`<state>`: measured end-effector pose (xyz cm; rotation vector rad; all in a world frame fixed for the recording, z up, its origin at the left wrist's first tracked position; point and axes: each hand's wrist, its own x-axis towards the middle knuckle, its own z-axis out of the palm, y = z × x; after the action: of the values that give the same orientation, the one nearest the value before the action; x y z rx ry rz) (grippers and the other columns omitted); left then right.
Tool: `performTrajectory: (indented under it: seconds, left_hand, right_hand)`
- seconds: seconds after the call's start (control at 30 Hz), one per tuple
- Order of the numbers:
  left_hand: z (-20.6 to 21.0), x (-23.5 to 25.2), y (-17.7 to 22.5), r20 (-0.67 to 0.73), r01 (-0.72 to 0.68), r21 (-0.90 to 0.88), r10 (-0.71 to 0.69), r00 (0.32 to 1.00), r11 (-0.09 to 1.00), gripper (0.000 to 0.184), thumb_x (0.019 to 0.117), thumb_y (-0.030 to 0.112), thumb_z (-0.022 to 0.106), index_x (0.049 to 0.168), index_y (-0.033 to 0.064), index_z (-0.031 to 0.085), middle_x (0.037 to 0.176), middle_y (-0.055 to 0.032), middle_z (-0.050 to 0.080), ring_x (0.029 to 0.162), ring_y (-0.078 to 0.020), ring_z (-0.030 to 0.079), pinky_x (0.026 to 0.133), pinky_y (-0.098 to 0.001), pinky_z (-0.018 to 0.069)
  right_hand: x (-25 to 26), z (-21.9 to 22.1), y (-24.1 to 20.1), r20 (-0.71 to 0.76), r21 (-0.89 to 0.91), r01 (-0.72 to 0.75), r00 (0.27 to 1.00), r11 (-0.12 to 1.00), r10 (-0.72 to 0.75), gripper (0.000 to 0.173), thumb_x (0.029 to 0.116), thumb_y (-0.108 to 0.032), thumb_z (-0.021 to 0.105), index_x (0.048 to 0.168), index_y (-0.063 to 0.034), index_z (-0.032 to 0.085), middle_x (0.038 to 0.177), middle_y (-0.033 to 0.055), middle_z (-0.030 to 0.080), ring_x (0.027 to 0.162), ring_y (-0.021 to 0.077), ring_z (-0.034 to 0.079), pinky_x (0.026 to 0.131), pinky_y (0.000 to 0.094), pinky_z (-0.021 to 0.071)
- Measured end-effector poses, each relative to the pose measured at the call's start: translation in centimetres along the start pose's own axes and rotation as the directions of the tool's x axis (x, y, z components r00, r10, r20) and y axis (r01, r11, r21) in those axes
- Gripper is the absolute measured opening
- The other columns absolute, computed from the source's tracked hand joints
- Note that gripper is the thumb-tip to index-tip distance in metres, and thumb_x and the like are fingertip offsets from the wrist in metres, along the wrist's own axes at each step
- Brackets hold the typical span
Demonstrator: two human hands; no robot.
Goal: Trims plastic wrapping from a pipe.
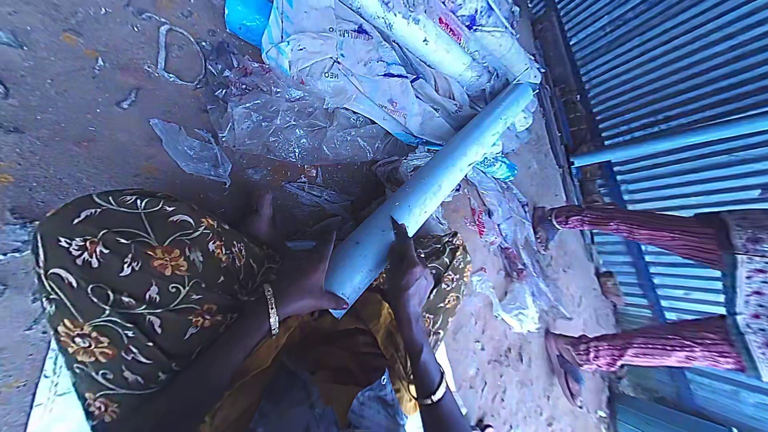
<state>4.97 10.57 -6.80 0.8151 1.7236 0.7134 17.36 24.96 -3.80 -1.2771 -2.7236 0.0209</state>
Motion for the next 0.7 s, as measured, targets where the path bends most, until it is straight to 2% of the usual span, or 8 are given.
performTrajectory:
  seconds: [0.1,0.17,0.33,0.43,0.53,0.57,0.63,0.7]
  left_hand:
    - [-0.6,0.0,0.7,0.045,0.003,0.001,-0.003,0.999,1.000,0.139,0.0751,0.035,0.091,0.162,0.0080,-0.014,0.154,-0.0298,0.041,0.137,-0.0438,0.048,0.111,-0.0595,0.0386]
    - [-0.7,0.0,1.2,0.080,0.003,0.019,-0.005,0.997,1.000,0.138,0.0770,0.032,0.091,0.161,0.0071,-0.016,0.154,-0.0305,0.040,0.138,-0.0440,0.048,0.112,-0.0586,0.0382]
    - [-1.2,-0.1,1.9,0.123,0.037,0.106,-0.050,0.991,0.994,0.134,0.0805,0.036,0.088,0.161,0.0042,-0.015,0.146,-0.0332,0.048,0.133,-0.0472,0.052,0.110,-0.0606,0.0394]
    - [-1.5,0.3,2.7,0.151,0.065,0.198,-0.096,0.984,0.978,0.135,0.0804,0.040,0.087,0.160,0.0034,-0.015,0.147,-0.0325,0.047,0.133,-0.0471,0.052,0.110,-0.0612,0.0394]
    - [-2.2,0.7,3.3,0.197,0.071,0.235,-0.119,0.973,0.970,0.133,0.0823,0.041,0.085,0.160,0.0005,-0.015,0.147,-0.0338,0.045,0.135,-0.0464,0.050,0.111,-0.0589,0.0390]
    - [-2.6,1.0,3.3,0.212,0.052,0.237,-0.104,0.972,0.970,0.131,0.0828,0.041,0.085,0.160,-0.0014,-0.013,0.148,-0.0342,0.044,0.136,-0.0460,0.049,0.112,-0.0582,0.0382]
    - [-3.2,1.6,2.9,0.252,-0.017,0.245,-0.047,0.967,0.969,0.124,0.0841,0.040,0.084,0.160,-0.0054,-0.004,0.149,-0.0339,0.044,0.138,-0.0447,0.047,0.114,-0.0570,0.0362]
    - [-3.6,1.9,1.8,0.275,-0.086,0.199,0.029,0.961,0.976,0.108,0.0849,0.034,0.084,0.159,-0.0055,0.017,0.146,-0.0315,0.048,0.136,-0.0434,0.049,0.112,-0.0580,0.0370]
  right_hand:
    - [-0.5,-0.1,0.3,0.007,0.012,0.019,1.000,1.000,-0.019,0.040,0.1023,-0.016,0.054,0.140,-0.0151,0.065,0.069,0.0172,0.070,0.056,0.0396,0.067,0.052,0.0562,0.0505]
    - [0.1,-0.2,0.5,0.031,-0.009,-0.020,0.999,1.000,0.020,0.040,0.1035,-0.018,0.053,0.142,-0.0165,0.064,0.073,0.0182,0.072,0.061,0.0410,0.069,0.056,0.0574,0.0513]
    - [-0.8,-0.2,0.1,0.033,-0.012,-0.019,0.999,1.000,0.020,0.040,0.1030,-0.016,0.054,0.142,-0.0156,0.064,0.074,0.0193,0.072,0.062,0.0416,0.069,0.056,0.0573,0.0515]
    - [0.4,-0.6,0.4,0.093,-0.033,-0.063,0.994,0.997,0.066,0.042,0.1057,-0.018,0.050,0.146,-0.0180,0.059,0.084,0.0208,0.074,0.071,0.0427,0.071,0.064,0.0586,0.0528]
    - [-0.7,-0.3,-0.1,0.041,-0.008,0.014,0.999,1.000,-0.014,0.040,0.1030,-0.014,0.054,0.142,-0.0138,0.063,0.075,0.0200,0.072,0.062,0.0412,0.069,0.057,0.0562,0.0522]
    - [-1.3,-0.2,-0.2,0.018,0.003,0.053,0.998,0.999,-0.053,0.040,0.1012,-0.012,0.055,0.140,-0.0123,0.065,0.071,0.0194,0.070,0.058,0.0403,0.068,0.054,0.0547,0.0516]
    - [-1.1,-0.2,-0.3,0.024,0.003,0.056,0.998,0.998,-0.056,0.041,0.1017,-0.013,0.055,0.141,-0.0141,0.064,0.070,0.0187,0.070,0.058,0.0397,0.068,0.054,0.0540,0.0513]
    - [0.0,-0.5,-0.2,0.066,-0.024,-0.010,0.998,1.000,0.012,0.041,0.1050,-0.018,0.051,0.145,-0.0179,0.061,0.076,0.0187,0.072,0.065,0.0406,0.070,0.059,0.0556,0.0518]
